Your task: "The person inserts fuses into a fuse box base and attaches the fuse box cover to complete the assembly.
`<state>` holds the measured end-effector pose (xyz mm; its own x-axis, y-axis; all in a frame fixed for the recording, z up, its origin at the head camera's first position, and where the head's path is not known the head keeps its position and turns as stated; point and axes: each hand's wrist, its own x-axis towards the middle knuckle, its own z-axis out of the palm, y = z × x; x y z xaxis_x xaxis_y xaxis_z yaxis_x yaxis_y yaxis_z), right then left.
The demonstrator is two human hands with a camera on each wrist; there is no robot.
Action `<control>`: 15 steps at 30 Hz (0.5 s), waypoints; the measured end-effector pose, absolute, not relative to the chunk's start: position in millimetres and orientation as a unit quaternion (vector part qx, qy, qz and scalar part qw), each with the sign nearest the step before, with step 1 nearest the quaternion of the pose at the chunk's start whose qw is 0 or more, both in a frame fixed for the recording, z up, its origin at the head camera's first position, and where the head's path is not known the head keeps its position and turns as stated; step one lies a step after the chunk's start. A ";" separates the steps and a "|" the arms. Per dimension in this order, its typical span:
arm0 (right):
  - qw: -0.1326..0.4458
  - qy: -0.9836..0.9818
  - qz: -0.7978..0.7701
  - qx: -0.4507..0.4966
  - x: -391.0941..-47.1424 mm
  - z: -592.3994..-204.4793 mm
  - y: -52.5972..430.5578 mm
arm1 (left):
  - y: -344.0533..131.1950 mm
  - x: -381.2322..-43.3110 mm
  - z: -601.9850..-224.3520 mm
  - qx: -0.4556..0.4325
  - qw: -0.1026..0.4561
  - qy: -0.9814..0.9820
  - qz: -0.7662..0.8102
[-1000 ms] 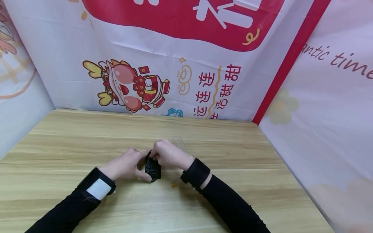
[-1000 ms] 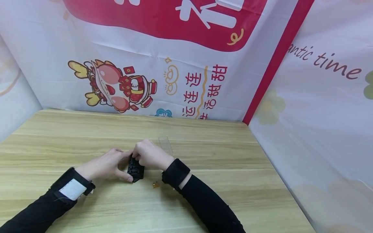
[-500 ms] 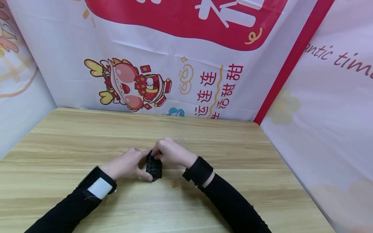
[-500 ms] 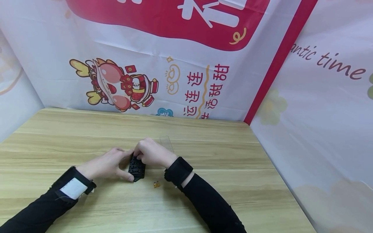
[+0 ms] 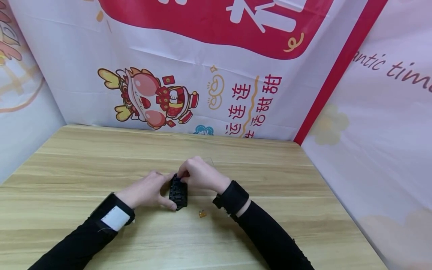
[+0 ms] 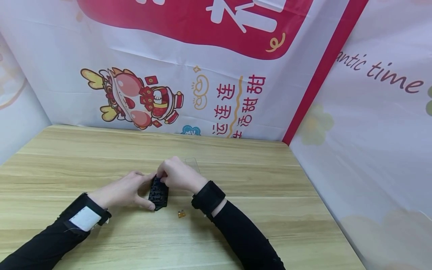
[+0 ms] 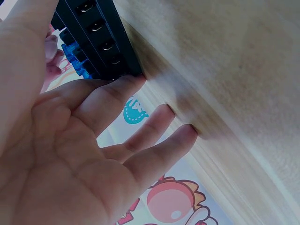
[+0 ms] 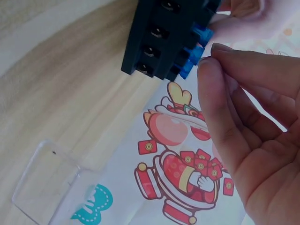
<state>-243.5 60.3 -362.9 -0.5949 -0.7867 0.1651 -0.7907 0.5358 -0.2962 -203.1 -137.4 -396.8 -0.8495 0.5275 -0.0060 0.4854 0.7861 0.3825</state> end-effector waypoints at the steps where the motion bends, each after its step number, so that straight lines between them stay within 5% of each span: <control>1: 0.007 -0.878 0.171 0.447 -243.9 -362.2 60.8 | -137.6 -203.0 -397.0 0.267 0.057 0.944 0.187; 15: 0.010 -0.881 0.177 0.438 -247.2 -357.6 66.6 | -137.7 -203.4 -396.9 0.267 0.062 0.943 0.189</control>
